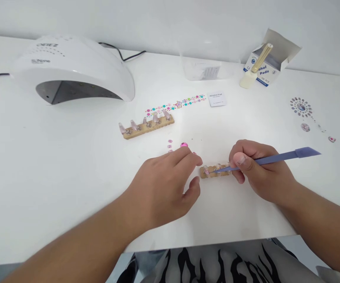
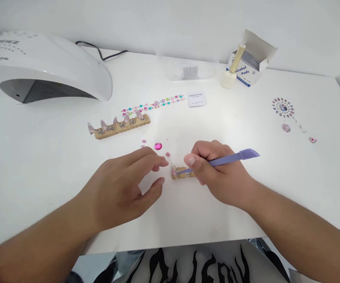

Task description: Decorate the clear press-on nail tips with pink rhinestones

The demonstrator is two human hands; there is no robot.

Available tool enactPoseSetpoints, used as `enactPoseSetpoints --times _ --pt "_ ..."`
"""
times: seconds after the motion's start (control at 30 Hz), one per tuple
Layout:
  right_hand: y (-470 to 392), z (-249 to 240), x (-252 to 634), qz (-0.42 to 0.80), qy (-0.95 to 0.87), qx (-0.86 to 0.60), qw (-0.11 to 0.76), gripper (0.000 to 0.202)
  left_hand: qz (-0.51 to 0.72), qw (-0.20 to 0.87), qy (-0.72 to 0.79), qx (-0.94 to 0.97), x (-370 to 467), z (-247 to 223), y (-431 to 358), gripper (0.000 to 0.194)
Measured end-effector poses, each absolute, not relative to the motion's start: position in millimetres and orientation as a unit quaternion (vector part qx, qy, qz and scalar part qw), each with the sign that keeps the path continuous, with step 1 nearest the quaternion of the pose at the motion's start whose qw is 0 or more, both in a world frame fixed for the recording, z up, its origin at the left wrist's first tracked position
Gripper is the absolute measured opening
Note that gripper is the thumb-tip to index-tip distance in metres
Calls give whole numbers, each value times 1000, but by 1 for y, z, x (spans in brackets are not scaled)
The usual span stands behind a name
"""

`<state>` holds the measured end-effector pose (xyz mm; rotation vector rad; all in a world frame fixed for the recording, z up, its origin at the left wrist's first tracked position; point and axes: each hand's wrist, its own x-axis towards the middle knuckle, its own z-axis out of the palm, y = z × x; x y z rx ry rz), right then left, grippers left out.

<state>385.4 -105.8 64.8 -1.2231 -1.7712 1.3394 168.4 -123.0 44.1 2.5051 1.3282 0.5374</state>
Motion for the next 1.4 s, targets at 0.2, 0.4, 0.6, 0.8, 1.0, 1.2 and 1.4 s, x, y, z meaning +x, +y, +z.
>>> enactPoseSetpoints --times 0.2,0.4,0.6,0.8,1.0,1.2,1.4 --pt "-106 63 386 506 -660 -463 307 49 182 133 447 866 169 46 -123 20" --pt "-107 62 388 500 -663 -464 309 47 117 136 477 860 169 41 -122 23" --pt "-106 64 386 504 -661 -461 310 50 69 150 482 861 172 34 -121 29" --pt "-106 64 386 507 -654 -471 307 51 70 159 490 854 172 34 -120 32" --pt "-105 63 388 509 -656 -471 300 49 74 156 487 856 172 35 -121 30" --pt "-104 63 387 510 -654 -473 298 49 73 155 484 858 172 35 -121 30" --pt "-104 63 386 505 -660 -475 289 48 65 158 482 859 173 34 -120 31"
